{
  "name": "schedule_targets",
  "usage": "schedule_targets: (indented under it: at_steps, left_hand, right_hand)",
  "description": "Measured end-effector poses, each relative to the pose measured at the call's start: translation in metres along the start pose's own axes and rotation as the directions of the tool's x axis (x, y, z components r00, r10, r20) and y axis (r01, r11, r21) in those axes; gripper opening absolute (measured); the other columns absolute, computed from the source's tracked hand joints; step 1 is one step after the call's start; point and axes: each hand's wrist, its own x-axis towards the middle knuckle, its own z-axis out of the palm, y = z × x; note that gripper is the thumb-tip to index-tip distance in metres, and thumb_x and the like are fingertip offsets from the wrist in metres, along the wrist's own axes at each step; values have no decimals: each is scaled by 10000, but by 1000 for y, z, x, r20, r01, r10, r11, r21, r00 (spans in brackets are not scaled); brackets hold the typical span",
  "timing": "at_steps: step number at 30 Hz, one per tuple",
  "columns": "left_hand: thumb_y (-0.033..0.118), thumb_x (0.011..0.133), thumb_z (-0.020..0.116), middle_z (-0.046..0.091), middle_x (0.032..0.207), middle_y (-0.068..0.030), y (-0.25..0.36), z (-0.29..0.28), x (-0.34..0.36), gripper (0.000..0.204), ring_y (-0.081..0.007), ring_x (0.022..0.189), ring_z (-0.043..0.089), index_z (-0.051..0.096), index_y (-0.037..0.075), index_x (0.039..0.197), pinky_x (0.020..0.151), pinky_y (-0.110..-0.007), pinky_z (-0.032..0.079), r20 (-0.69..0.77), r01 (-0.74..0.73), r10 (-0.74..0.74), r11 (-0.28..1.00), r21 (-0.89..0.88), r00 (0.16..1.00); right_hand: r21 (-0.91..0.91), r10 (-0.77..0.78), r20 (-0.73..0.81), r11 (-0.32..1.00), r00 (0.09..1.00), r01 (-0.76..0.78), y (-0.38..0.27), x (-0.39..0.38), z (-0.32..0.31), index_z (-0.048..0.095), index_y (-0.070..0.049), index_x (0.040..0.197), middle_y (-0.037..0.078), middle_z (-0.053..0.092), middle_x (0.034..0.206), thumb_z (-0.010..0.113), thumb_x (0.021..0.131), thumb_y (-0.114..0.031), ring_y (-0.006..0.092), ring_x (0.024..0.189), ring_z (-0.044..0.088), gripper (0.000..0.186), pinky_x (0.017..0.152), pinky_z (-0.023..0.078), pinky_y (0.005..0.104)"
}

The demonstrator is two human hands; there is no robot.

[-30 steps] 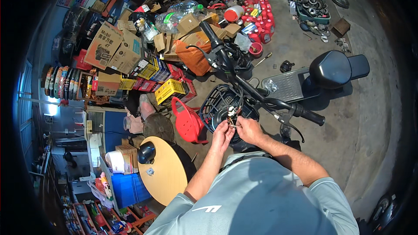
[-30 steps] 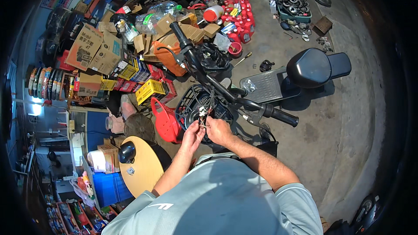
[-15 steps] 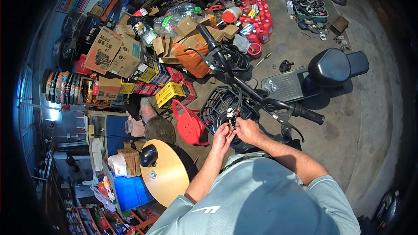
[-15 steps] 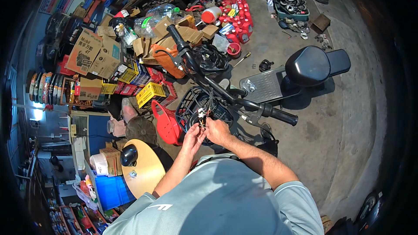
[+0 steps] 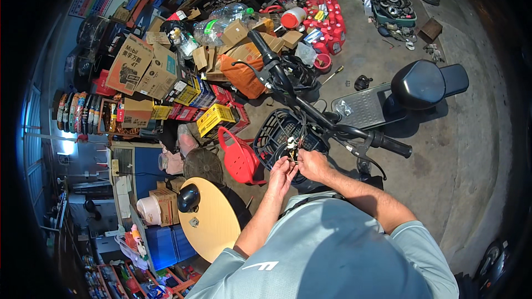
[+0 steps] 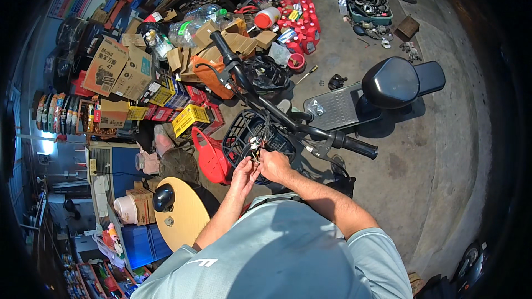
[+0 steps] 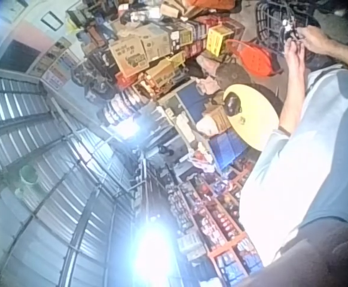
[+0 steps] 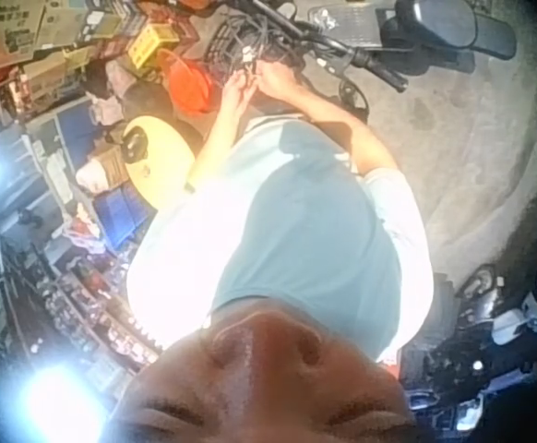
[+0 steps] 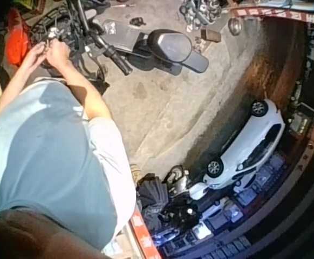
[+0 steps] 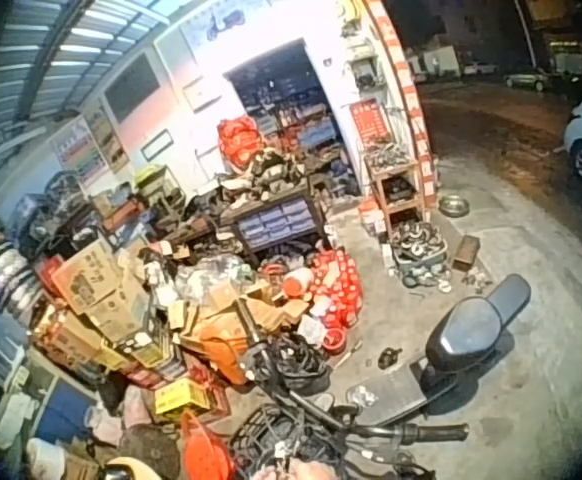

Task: Connecting and insulating electrical wires on the front of a moped.

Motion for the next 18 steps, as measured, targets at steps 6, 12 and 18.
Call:
schedule_targets:
  at_steps: [6, 12, 18]
  left_hand:
    - [53, 920, 517, 620, 876, -66, 0, -2, 1, 140, -161, 813, 630, 535, 77, 1057, 782, -333, 553, 5, -7, 7, 1000, 11, 1000]
    - [53, 920, 517, 620, 881, -66, 0, -3, 2, 138, -161, 817, 631, 534, 74, 1055, 796, -335, 551, 9, -19, 18, 1000, 19, 1000]
    - [51, 921, 514, 619, 885, -71, 1, -3, 1, 137, -158, 815, 631, 527, 72, 1056, 801, -335, 551, 2, -16, 16, 999, 41, 1000]
  right_hand:
    - [-10, 2, 9, 1000, 1000, -2, 2, 2, 2, 555, -32, 833, 163, 635, 718, 574, 745, -123, 380, 729, 629, 129, 648, 494, 478]
    - [-33, 17, 23, 999, 1000, -17, 1, 4, 3, 556, -32, 836, 159, 637, 721, 567, 747, -126, 376, 733, 630, 130, 650, 495, 479]
    - [-20, 8, 33, 1000, 999, -7, 0, 6, 3, 566, -40, 850, 158, 640, 732, 558, 754, -128, 374, 743, 630, 131, 658, 492, 477]
